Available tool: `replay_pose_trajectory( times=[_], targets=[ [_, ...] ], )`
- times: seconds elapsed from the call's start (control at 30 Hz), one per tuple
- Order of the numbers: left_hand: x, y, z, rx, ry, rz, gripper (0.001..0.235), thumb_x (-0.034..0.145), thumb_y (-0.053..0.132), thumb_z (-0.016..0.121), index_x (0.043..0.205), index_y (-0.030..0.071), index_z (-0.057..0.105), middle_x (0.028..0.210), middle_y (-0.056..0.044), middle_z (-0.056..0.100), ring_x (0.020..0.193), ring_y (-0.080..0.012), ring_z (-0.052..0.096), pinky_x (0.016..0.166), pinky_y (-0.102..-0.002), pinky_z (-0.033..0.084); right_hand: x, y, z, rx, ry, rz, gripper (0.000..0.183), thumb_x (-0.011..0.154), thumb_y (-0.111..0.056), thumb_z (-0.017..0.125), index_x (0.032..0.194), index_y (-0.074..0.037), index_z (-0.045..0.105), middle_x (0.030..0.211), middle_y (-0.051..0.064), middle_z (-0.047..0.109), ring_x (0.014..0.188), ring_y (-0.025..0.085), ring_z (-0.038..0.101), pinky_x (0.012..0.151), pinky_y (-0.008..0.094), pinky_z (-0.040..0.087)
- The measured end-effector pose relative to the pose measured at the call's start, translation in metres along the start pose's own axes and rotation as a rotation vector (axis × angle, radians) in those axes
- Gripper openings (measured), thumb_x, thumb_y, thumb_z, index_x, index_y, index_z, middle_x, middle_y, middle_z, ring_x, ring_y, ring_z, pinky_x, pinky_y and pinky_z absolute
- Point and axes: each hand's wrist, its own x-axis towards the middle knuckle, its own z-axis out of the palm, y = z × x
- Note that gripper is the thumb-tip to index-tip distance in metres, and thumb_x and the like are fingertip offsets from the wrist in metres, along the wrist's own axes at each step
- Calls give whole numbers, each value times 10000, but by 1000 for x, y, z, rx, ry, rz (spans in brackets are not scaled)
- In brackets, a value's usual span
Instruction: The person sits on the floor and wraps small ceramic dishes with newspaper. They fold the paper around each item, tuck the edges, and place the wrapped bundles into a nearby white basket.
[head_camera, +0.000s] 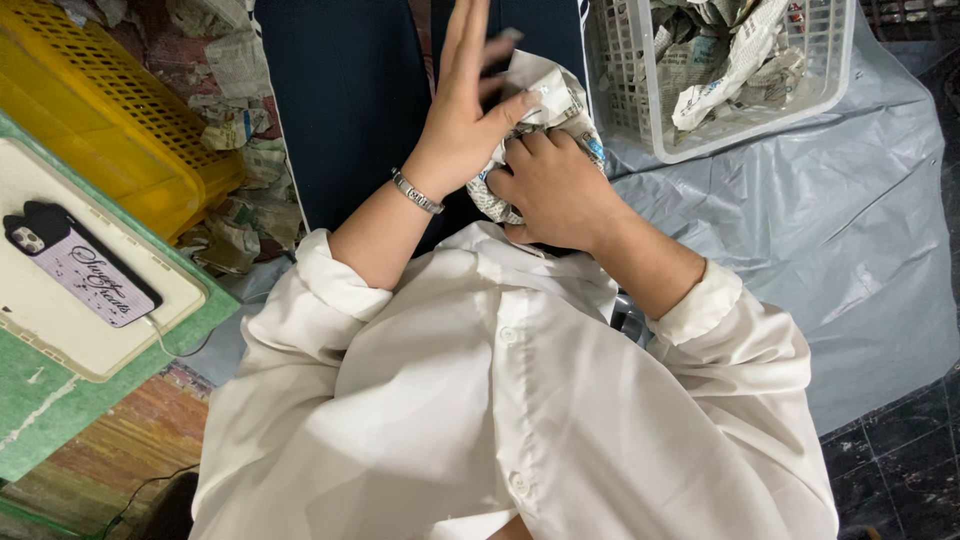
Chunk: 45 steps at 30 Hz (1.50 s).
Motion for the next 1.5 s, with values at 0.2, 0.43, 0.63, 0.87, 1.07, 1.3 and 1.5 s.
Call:
replay_pose_trajectory(
  times=[0.2,0.43,0.63,0.87,1.07,1.3,1.5],
  targets=[
    [8,-22,-8,640,-274,-168,629,1119,456,571,1633,175,343,1745,-182,-20,1568,-346,255,1206,-530,306,2,-2,4,-21,20,-17,529,612,-490,828,968,-117,710,974,111,634,965,311,617,807,424,494],
    [1,5,-2,458,-314,-23,265,1143,287,469,1334,180,617,1626,-101,405,1489,-363,366,1264,-552,159,0,-2,9,-67,-18,-42,598,615,-547,829,1072,-172,740,1031,111,651,979,319,639,814,465,507],
    [-4,42,-3,365,-286,-1,329,1054,67,538,1369,153,580,1272,-52,723,1126,-258,718,1146,-536,326,1,2,13,-100,17,-84,487,612,-488,821,977,-171,767,1114,84,664,1093,322,632,901,488,506],
    [-8,51,9,453,-118,31,504,1032,31,591,1480,259,554,1210,-110,729,1022,-270,740,879,-345,620,0,14,20,188,52,-91,509,703,-473,787,1080,-133,771,1168,117,676,1122,351,600,924,494,485],
    [-6,49,14,399,-90,-60,499,998,0,549,1432,240,608,1241,-116,717,1022,-254,748,909,-331,621,6,24,23,229,88,-83,311,858,-453,707,962,-173,793,1084,77,734,1071,330,657,891,497,515],
    [-3,39,1,402,-147,149,500,989,-51,547,1424,180,636,1424,-91,657,1266,-290,679,1080,-348,569,20,27,38,260,-63,19,313,873,-442,732,869,-136,793,872,116,751,847,347,712,762,485,545],
    [-12,47,18,432,-120,243,384,985,85,687,1359,166,671,1312,-90,698,1193,-282,694,1031,-368,557,4,32,80,59,398,-180,230,842,-297,710,849,-74,767,816,137,728,751,333,714,673,460,567]
  ],
)
